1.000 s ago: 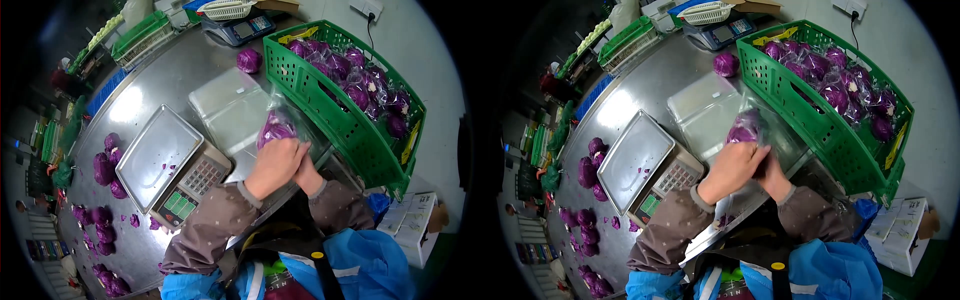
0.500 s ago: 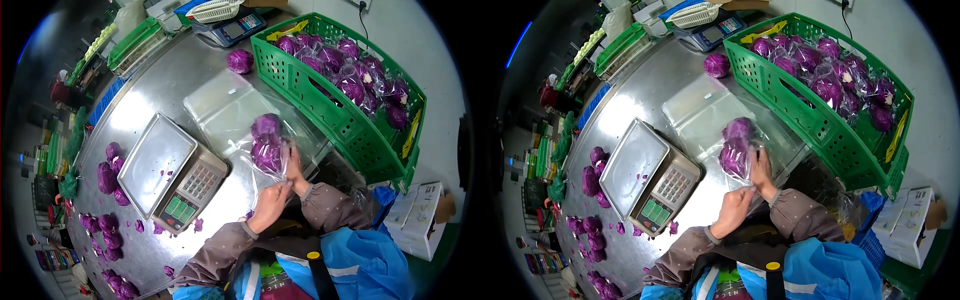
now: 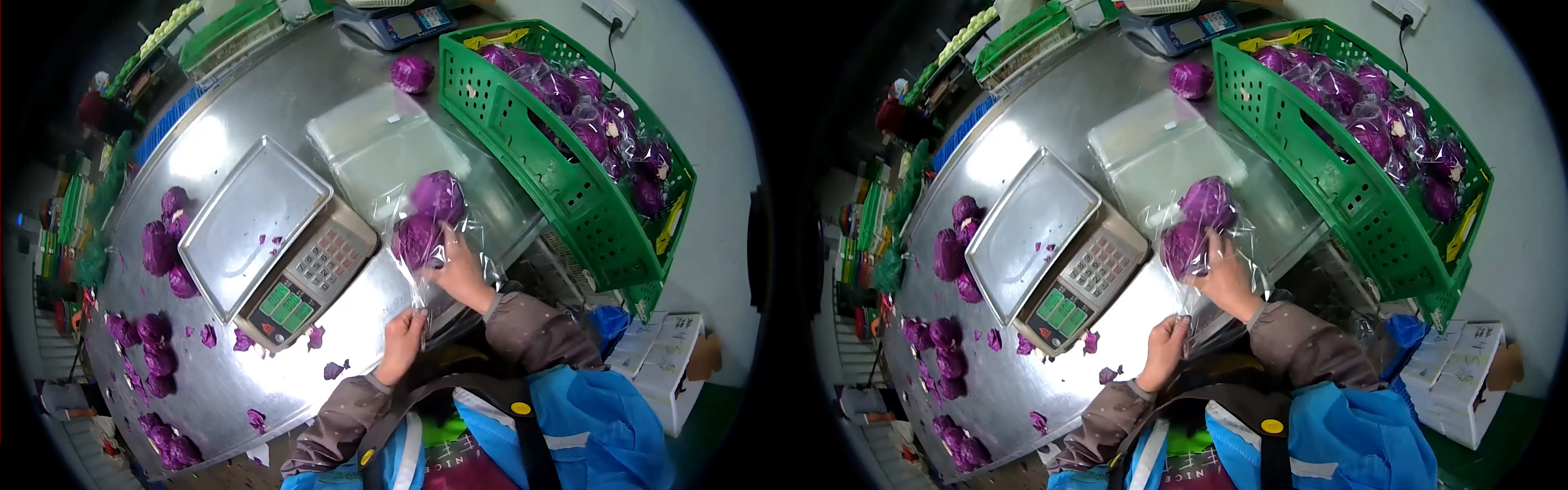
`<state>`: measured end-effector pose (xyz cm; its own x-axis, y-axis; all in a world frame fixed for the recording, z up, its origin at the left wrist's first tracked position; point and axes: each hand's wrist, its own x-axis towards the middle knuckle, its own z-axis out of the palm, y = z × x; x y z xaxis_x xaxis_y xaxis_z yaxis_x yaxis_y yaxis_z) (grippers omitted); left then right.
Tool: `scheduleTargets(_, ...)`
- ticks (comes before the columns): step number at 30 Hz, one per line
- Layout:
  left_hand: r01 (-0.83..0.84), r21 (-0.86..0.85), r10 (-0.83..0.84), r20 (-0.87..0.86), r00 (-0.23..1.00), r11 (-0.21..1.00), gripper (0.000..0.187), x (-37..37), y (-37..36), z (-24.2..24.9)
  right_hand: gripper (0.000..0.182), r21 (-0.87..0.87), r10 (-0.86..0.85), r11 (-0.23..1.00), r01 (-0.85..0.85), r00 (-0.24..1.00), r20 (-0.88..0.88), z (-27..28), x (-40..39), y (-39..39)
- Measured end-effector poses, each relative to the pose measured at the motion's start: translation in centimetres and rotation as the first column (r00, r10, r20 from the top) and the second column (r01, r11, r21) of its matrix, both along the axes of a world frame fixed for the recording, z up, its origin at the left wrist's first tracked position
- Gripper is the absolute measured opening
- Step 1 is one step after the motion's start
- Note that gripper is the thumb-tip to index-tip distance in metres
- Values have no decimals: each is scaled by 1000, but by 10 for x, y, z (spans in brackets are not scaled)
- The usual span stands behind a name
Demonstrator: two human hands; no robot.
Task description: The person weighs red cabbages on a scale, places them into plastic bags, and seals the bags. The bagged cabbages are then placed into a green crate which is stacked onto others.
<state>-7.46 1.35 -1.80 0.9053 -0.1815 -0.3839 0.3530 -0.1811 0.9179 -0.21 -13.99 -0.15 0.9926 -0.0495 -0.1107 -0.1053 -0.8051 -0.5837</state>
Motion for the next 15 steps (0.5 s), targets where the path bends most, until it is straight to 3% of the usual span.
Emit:
scheduleTargets(2, 2, -268, -57, -198, 979, 963, 21, 5, 12, 11, 84, 92, 37, 994, -54, 983, 177, 1, -6, -8)
scheduleTargets(4, 9, -361, -119, -284, 951, 932, 18, 7, 23, 11, 60, 116, 66, 991, -67, 998, 8, 20, -28, -15)
scheduleTargets(6, -64, -382, -74, -336, 939, 922, 20, 9, 25, 28, 38, 430, 155, 899, -77, 977, -149, 23, -48, -16)
scheduleTargets(8, -48, -459, -126, -341, 932, 887, 22, 11, 31, 32, 24, 241, 302, 925, -292, 953, -4, 45, -60, -1)
scheduleTargets(9, -75, -469, -122, -374, 919, 880, 23, 13, 32, 39, 23, 108, 368, 916, -388, 915, 162, 45, -63, 4)
scheduleTargets(15, -88, -478, -158, -450, 879, 874, 23, 22, 40, 57, 24, -115, 496, 862, -493, 774, 395, 60, -63, 28)
